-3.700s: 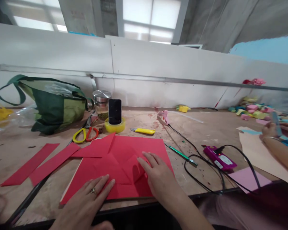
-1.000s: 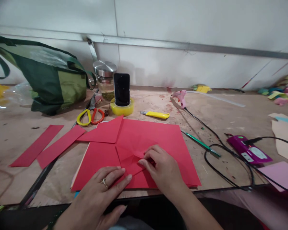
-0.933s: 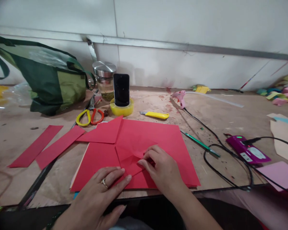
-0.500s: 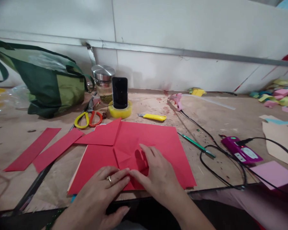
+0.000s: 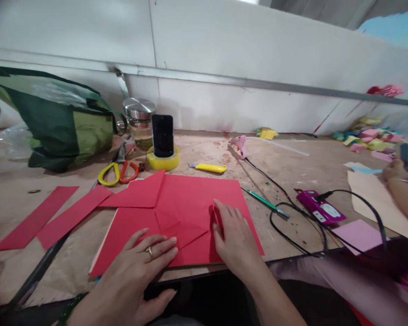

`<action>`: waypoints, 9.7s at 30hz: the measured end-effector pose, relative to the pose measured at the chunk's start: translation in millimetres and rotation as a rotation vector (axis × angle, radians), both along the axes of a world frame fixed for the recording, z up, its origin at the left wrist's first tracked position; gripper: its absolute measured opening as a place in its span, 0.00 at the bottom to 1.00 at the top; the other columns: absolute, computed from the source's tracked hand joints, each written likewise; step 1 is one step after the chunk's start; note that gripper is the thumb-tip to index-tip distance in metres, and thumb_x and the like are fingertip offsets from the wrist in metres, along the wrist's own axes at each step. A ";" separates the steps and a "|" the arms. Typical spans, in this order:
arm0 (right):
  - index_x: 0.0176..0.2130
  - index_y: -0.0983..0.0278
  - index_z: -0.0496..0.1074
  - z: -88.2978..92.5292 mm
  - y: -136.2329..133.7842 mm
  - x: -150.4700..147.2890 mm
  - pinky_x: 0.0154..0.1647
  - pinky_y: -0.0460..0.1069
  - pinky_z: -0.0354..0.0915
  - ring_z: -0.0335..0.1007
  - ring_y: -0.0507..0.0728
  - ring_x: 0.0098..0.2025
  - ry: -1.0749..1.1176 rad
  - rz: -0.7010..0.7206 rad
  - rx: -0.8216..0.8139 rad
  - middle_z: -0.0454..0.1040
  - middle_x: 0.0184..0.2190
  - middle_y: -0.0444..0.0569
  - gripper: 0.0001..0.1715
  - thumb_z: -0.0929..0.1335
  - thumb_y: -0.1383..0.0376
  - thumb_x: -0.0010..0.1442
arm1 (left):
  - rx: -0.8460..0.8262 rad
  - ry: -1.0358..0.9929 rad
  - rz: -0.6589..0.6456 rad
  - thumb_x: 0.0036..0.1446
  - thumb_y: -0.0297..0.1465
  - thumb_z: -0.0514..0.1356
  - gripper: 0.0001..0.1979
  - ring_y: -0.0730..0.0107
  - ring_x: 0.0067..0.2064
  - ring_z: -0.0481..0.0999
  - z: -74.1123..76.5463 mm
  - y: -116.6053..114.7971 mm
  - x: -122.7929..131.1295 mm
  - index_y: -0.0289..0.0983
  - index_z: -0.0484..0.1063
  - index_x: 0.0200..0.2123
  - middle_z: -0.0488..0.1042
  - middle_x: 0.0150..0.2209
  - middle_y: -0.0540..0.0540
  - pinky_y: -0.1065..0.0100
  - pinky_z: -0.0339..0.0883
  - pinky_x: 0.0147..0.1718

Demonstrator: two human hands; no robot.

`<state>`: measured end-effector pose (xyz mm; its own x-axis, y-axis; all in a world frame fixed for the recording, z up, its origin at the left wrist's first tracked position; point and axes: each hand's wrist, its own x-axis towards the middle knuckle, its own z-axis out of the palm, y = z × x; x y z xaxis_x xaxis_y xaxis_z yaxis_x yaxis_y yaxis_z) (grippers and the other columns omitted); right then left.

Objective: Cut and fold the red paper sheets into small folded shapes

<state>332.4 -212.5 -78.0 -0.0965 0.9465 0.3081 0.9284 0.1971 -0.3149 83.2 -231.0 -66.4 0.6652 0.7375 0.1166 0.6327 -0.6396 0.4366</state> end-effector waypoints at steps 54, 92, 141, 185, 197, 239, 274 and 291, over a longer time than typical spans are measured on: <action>0.47 0.62 0.72 25.2 -31.0 -32.3 0.48 0.54 0.70 0.71 0.59 0.46 -0.039 0.567 -0.078 0.76 0.45 0.51 0.24 0.63 0.78 0.53 | 0.217 0.047 0.095 0.63 0.36 0.57 0.22 0.54 0.58 0.68 -10.7 2.3 -0.8 0.32 0.65 0.57 0.69 0.57 0.36 0.52 0.64 0.56; 0.28 0.62 0.71 7.1 21.2 -26.9 0.38 0.50 0.66 0.68 0.55 0.36 0.356 0.308 -0.284 0.70 0.32 0.46 0.09 0.69 0.63 0.61 | 0.327 -0.200 0.026 0.63 0.27 0.53 0.16 0.59 0.51 0.76 -19.0 -4.6 -10.7 0.35 0.70 0.53 0.77 0.49 0.41 0.54 0.74 0.50; 0.57 0.61 0.65 8.3 19.1 17.8 0.58 0.58 0.63 0.64 0.60 0.58 0.035 0.186 -0.049 0.66 0.57 0.55 0.33 0.61 0.76 0.53 | 0.316 0.258 0.089 0.62 0.31 0.57 0.18 0.56 0.42 0.73 -2.1 8.6 41.8 0.28 0.68 0.53 0.75 0.43 0.36 0.61 0.72 0.37; 0.29 0.63 0.72 8.5 18.7 -40.4 0.35 0.48 0.64 0.68 0.53 0.32 0.338 0.275 -0.271 0.71 0.29 0.44 0.11 0.69 0.60 0.61 | 0.220 -0.031 0.099 0.61 0.30 0.56 0.20 0.54 0.55 0.71 -15.1 -0.8 -23.2 0.32 0.67 0.57 0.72 0.55 0.37 0.51 0.71 0.52; 0.27 0.61 0.69 3.4 19.6 -50.7 0.29 0.47 0.60 0.66 0.52 0.28 0.235 0.157 -0.234 0.69 0.28 0.44 0.14 0.68 0.58 0.62 | 0.251 -0.192 0.090 0.62 0.26 0.53 0.21 0.59 0.54 0.74 -18.9 0.3 -25.6 0.34 0.64 0.58 0.75 0.52 0.41 0.54 0.73 0.51; 0.27 0.62 0.68 -0.7 17.3 -54.4 0.28 0.46 0.58 0.65 0.52 0.27 0.183 0.080 -0.214 0.69 0.27 0.42 0.15 0.68 0.57 0.61 | 0.383 -0.043 0.080 0.60 0.28 0.54 0.18 0.59 0.51 0.75 -24.0 2.2 -20.2 0.34 0.70 0.53 0.77 0.50 0.44 0.56 0.73 0.50; 0.45 0.60 0.70 0.0 16.6 -58.0 0.41 0.53 0.67 0.71 0.60 0.43 0.111 0.066 -0.097 0.73 0.40 0.50 0.18 0.72 0.57 0.57 | 0.389 -0.040 0.099 0.57 0.30 0.56 0.17 0.58 0.51 0.75 -15.9 3.1 -12.1 0.35 0.74 0.50 0.78 0.49 0.45 0.52 0.67 0.54; 0.64 0.63 0.52 -6.5 5.5 -39.3 0.50 0.62 0.67 0.65 0.66 0.55 0.072 0.008 -0.028 0.66 0.54 0.61 0.37 0.66 0.56 0.61 | 0.380 -0.008 0.093 0.53 0.28 0.58 0.18 0.55 0.47 0.78 -3.5 3.8 -8.1 0.30 0.75 0.47 0.78 0.48 0.39 0.55 0.74 0.47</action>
<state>293.1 -207.0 -84.5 -0.0824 0.9540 0.2881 0.9018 0.1945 -0.3860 75.1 -227.2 -69.9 0.5952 0.6979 0.3985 0.6932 -0.6967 0.1848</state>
